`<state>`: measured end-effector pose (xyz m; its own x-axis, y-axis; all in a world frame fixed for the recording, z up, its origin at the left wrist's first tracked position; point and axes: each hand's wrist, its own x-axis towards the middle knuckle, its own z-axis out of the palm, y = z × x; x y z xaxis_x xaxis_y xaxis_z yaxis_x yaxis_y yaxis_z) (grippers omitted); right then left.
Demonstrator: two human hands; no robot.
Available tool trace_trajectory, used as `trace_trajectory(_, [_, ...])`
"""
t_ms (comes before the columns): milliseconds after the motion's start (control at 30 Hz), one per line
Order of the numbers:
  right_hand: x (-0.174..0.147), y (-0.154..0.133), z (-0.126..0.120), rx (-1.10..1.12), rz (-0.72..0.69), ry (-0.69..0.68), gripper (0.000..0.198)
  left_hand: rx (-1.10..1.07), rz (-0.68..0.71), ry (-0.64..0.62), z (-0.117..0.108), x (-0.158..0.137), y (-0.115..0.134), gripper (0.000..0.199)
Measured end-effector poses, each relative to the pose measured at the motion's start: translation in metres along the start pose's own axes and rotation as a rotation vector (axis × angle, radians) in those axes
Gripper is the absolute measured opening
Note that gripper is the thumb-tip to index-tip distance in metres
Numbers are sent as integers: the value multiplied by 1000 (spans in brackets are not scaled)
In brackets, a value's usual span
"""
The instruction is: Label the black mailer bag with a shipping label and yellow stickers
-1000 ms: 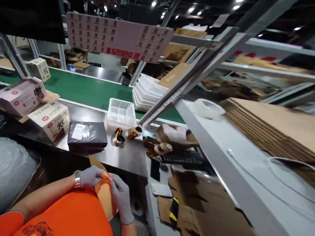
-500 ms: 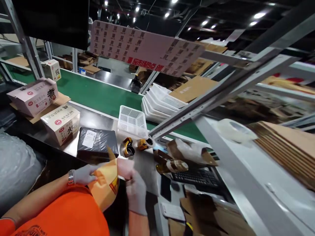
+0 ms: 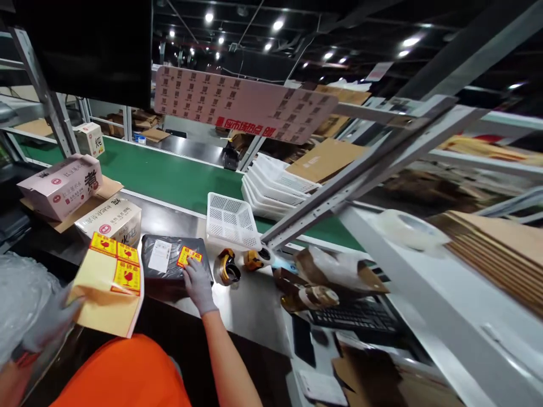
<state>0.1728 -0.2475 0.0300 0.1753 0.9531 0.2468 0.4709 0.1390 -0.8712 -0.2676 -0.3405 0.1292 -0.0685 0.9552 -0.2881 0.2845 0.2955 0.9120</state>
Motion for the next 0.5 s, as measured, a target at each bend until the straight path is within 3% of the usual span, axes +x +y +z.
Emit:
trace_trajectory(67, [-25, 3, 3, 6, -2, -78, 27, -1, -11, 142, -18, -9, -12, 65])
trace_trajectory(133, [-52, -1, 4, 70, 63, -129, 41, -4, -10, 205, -22, -13, -17, 71])
trace_trajectory(233, [-86, -25, 9, 417, 379, -196, 77, -4, 50, 84, 1, -8, -7, 70])
trace_trajectory(300, [-99, -48, 11, 826, 591, -313, 104, 26, 152, -42, 30, 1, 9, 65])
trace_trajectory(333, [-103, -58, 9, 1028, 633, -355, 112, 53, 210, -117, 47, 7, 18, 63])
trace_trajectory(400, [-108, -72, -2, 1271, 591, -288, 100, 123, 305, -294, 82, 16, 36, 61])
trace_trajectory(500, [-125, -68, -40, 1237, 462, 98, 58, 248, 411, -599, 138, 23, 53, 62])
